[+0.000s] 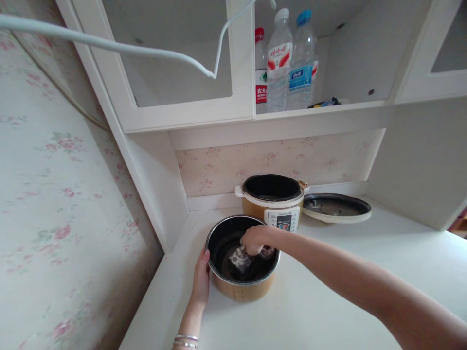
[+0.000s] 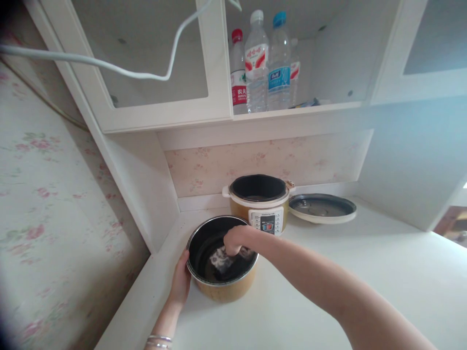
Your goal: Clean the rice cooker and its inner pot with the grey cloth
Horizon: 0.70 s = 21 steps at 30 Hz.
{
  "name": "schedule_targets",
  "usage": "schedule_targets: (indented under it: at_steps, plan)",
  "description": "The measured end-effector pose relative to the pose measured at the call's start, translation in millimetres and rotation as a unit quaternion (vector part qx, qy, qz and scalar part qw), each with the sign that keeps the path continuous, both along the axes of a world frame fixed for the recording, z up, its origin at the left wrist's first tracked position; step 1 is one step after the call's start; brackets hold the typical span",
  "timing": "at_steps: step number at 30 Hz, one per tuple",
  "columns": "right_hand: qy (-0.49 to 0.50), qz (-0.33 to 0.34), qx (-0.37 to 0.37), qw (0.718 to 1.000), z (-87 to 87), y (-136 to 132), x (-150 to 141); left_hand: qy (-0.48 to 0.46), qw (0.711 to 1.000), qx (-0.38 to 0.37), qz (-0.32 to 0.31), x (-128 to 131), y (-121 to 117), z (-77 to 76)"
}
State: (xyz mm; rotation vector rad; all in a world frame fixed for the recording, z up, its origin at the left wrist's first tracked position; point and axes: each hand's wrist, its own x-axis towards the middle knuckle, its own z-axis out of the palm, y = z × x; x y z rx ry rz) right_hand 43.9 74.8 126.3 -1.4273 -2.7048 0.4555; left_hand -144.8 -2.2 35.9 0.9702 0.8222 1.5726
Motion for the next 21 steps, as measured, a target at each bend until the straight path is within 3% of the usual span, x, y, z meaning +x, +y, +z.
schedule_targets:
  at_steps: [4,6,7,8,10,12,16,19,21]
  plan:
    - [0.045,0.002,-0.140,0.989,12.9,-22.8,6.2,-0.005,1.000,-0.012,-0.006,0.1,1.5,-4.1]
    - [0.170,-0.027,-0.212,0.962,17.0,-37.5,11.3,-0.004,1.000,-0.017,-0.006,0.6,0.3,-4.6]
    - [0.271,-0.049,-0.258,0.926,18.7,-44.7,15.6,-0.002,1.000,-0.017,-0.006,0.8,-0.9,-4.6]
    - [0.385,-0.074,-0.302,0.869,20.4,-51.8,21.5,0.002,1.000,-0.014,-0.007,1.0,-2.3,-4.4]
    - [0.585,-0.120,-0.343,0.725,24.2,-65.7,39.4,0.014,1.000,-0.006,-0.009,0.9,-5.2,-4.3]
    - [0.705,-0.165,-0.301,0.621,29.0,-79.3,66.0,0.024,1.000,-0.003,-0.006,0.5,-7.4,-4.8]
    - [0.823,-0.262,-0.130,0.487,35.9,-106.2,134.5,0.027,1.000,-0.012,0.005,-0.2,-7.9,-7.3]
    - [0.851,-0.301,-0.023,0.431,29.6,-124.0,179.5,0.027,0.999,-0.018,0.025,0.1,-6.2,-8.7]
    - [0.848,-0.318,0.008,0.425,16.3,-132.2,197.1,0.030,0.999,-0.019,0.033,1.2,-4.9,-8.8]
